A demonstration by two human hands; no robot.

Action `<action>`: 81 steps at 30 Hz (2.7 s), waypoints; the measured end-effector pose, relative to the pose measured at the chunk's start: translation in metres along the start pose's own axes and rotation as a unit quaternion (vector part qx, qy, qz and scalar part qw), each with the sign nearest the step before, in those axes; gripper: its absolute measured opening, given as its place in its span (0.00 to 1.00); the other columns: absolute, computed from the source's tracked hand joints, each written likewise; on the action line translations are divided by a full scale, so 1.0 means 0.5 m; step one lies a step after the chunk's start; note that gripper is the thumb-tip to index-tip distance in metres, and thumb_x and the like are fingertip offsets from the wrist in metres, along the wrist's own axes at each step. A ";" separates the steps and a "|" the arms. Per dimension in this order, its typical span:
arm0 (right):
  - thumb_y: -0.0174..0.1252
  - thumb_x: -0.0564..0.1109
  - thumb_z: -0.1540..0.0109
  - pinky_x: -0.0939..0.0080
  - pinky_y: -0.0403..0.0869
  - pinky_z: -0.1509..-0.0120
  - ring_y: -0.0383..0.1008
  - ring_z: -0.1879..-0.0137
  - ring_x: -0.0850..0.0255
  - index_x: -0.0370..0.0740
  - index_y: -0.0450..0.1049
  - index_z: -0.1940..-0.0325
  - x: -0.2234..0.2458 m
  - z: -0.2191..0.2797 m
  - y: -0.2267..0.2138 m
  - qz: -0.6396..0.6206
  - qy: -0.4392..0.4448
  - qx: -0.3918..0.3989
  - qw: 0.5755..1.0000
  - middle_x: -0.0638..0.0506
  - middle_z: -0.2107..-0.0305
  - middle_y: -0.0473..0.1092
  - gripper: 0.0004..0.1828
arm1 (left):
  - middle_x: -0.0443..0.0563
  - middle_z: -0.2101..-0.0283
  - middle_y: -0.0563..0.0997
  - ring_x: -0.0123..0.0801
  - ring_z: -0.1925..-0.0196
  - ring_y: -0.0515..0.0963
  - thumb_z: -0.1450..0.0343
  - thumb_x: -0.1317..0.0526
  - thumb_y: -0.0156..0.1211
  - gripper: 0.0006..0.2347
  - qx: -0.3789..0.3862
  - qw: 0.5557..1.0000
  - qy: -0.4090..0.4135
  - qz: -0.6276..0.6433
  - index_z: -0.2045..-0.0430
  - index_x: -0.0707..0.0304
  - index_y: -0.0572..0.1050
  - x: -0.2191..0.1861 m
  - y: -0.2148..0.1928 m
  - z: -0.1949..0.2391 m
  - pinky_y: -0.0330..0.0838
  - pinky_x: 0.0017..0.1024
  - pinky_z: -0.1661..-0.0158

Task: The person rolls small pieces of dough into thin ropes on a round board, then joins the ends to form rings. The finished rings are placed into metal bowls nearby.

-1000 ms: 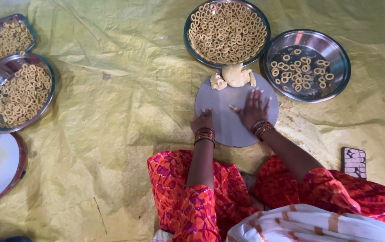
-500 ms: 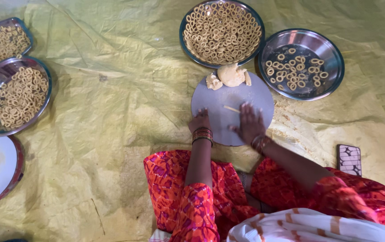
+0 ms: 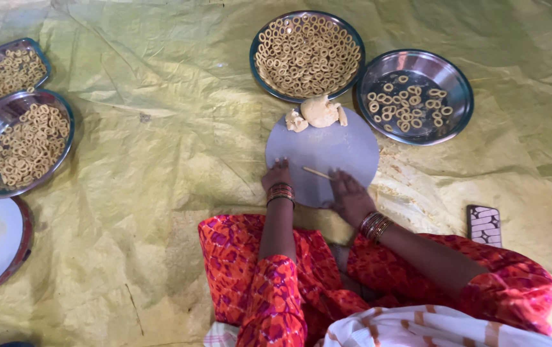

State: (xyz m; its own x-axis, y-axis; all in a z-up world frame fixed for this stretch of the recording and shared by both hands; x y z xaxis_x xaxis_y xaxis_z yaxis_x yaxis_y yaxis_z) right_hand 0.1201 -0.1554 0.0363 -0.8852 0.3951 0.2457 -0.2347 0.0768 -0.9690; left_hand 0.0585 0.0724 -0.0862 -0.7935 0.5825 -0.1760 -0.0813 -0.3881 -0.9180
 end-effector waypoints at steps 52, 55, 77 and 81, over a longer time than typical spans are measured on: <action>0.59 0.46 0.39 0.47 0.80 0.53 0.79 0.53 0.45 0.45 0.74 0.51 -0.108 -0.065 0.019 0.049 0.113 -0.159 0.980 0.43 0.58 0.77 0.13 | 0.69 0.27 0.58 0.57 0.26 0.58 0.37 0.50 0.70 0.45 0.096 0.922 0.168 0.335 0.24 0.51 0.48 -0.279 0.060 0.633 0.54 0.46 0.30; 0.60 0.47 0.46 0.47 0.80 0.56 0.79 0.52 0.43 0.43 0.74 0.51 -0.087 -0.055 0.022 0.063 0.111 -0.176 0.976 0.42 0.57 0.77 0.19 | 0.68 0.32 0.66 0.57 0.30 0.67 0.36 0.46 0.69 0.40 0.105 0.914 0.202 0.335 0.28 0.52 0.56 -0.272 0.078 0.606 0.59 0.45 0.32; 0.60 0.46 0.41 0.51 0.80 0.49 0.80 0.57 0.50 0.55 0.83 0.62 -0.182 -0.044 -0.029 -0.062 0.127 -0.236 0.961 0.48 0.58 0.78 0.08 | 0.49 0.53 0.85 0.32 0.65 0.86 0.27 0.50 0.57 0.16 -0.153 0.877 0.270 0.368 0.49 0.54 0.78 -0.144 -0.437 0.515 0.80 0.31 0.72; 0.63 0.50 0.41 0.49 0.79 0.53 0.79 0.61 0.49 0.50 0.83 0.57 -0.170 -0.042 -0.047 -0.083 0.144 -0.252 0.953 0.47 0.63 0.77 0.10 | 0.47 0.55 0.86 0.29 0.58 0.86 0.23 0.54 0.58 0.09 -0.117 0.812 0.289 0.494 0.60 0.57 0.80 -0.169 -0.403 0.456 0.82 0.27 0.55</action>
State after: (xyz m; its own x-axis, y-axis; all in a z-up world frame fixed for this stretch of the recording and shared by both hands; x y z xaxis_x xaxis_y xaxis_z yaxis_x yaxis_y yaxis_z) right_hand 0.2094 -0.1718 0.0378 -0.6879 0.5689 0.4506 -0.0746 0.5621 -0.8237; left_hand 0.0042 -0.0614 0.1947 0.0181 0.3340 -0.9424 0.5934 -0.7622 -0.2587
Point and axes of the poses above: each hand's wrist, its own z-axis away from the middle knuckle, its own y-axis out of the palm, x = y × z, the point moved 8 cm from there along -z, towards the middle knuckle
